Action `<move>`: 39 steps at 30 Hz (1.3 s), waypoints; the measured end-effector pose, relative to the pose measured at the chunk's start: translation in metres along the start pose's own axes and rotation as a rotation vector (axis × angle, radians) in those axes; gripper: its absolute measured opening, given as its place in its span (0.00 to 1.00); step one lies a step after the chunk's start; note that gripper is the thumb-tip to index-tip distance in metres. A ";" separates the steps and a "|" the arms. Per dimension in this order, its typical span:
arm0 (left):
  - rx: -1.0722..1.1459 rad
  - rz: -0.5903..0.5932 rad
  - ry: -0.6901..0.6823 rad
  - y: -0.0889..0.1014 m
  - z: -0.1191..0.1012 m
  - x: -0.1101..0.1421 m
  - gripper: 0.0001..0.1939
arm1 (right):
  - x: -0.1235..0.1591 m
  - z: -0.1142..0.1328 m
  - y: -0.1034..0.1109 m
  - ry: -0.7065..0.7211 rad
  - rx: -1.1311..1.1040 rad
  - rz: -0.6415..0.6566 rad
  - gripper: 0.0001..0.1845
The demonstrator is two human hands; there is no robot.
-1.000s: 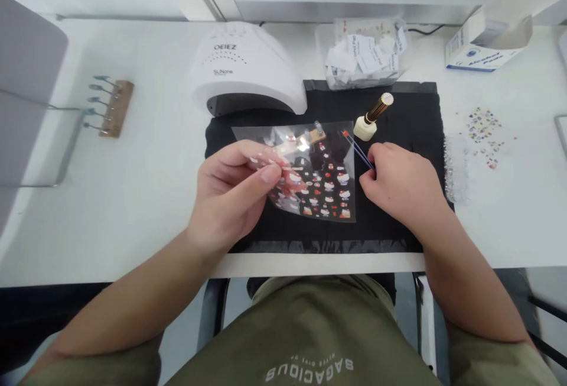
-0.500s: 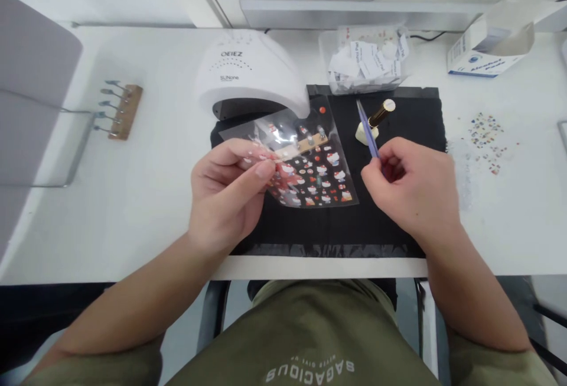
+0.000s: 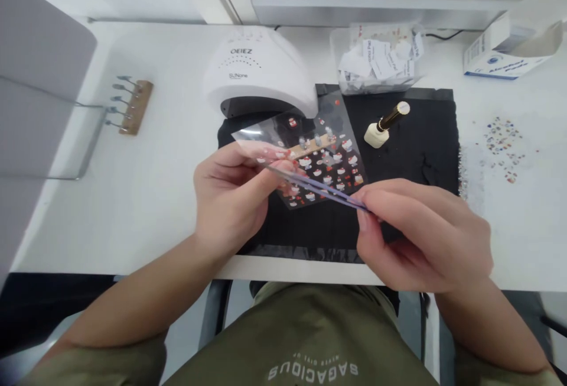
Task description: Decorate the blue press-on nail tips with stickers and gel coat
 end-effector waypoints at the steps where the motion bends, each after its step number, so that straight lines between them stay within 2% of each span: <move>1: 0.000 0.003 0.004 0.000 0.000 0.001 0.10 | -0.004 0.009 0.001 0.123 0.001 -0.020 0.14; 3: 0.011 0.013 0.012 -0.001 0.000 0.002 0.10 | -0.009 0.013 0.009 0.163 0.050 -0.209 0.15; 4: 0.021 0.021 0.016 -0.001 0.000 0.003 0.10 | -0.010 0.016 0.008 0.234 0.003 -0.235 0.15; 5: 0.030 0.031 0.020 -0.002 -0.001 0.003 0.09 | -0.011 0.013 0.005 0.173 -0.004 -0.215 0.15; 6: 0.039 0.040 0.022 -0.003 -0.002 0.004 0.09 | -0.011 0.013 0.003 0.192 -0.035 -0.222 0.14; 9: 0.056 0.077 0.020 -0.007 -0.004 0.006 0.08 | -0.011 0.010 -0.003 0.108 -0.023 -0.178 0.14; 15: 0.001 0.085 0.043 -0.006 -0.005 0.009 0.07 | -0.019 0.010 -0.004 0.003 0.045 -0.114 0.02; 18: -0.027 0.101 0.046 -0.007 -0.006 0.010 0.06 | -0.020 0.009 -0.003 -0.068 0.037 -0.143 0.06; 21: -0.021 0.122 0.035 -0.011 -0.009 0.011 0.03 | -0.014 0.003 -0.004 -0.245 0.001 -0.178 0.09; 23: -0.024 0.146 0.020 -0.013 -0.011 0.010 0.02 | -0.010 0.001 -0.005 -0.336 -0.036 -0.192 0.10; 25: -0.030 0.176 0.007 -0.016 -0.011 0.010 0.03 | -0.008 0.002 -0.007 -0.366 -0.081 -0.203 0.09; 27: -0.032 0.191 0.012 -0.017 -0.010 0.010 0.04 | -0.008 0.004 -0.008 -0.328 -0.128 -0.210 0.07; 30: -0.040 0.183 0.066 -0.017 -0.005 0.010 0.05 | -0.010 0.010 -0.012 -0.183 -0.122 -0.190 0.04; 35: -0.010 0.181 0.208 -0.020 0.001 0.011 0.10 | -0.009 0.019 -0.020 0.031 -0.092 -0.158 0.13; 37: 0.003 0.185 0.254 -0.020 0.002 0.012 0.10 | -0.009 0.020 -0.022 0.048 -0.102 -0.158 0.16; 39: 0.006 0.190 0.292 -0.020 0.005 0.013 0.10 | -0.010 0.016 -0.025 -0.012 -0.084 -0.144 0.15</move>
Point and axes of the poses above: each hand's wrist, its own x-axis away from the middle knuckle, its own y-axis out of the back of the hand, z = x × y, the point moved 6 cm from there along -x, towards the middle knuckle, and after that the axes turned 1 degree about x, right-handed, at the moved point
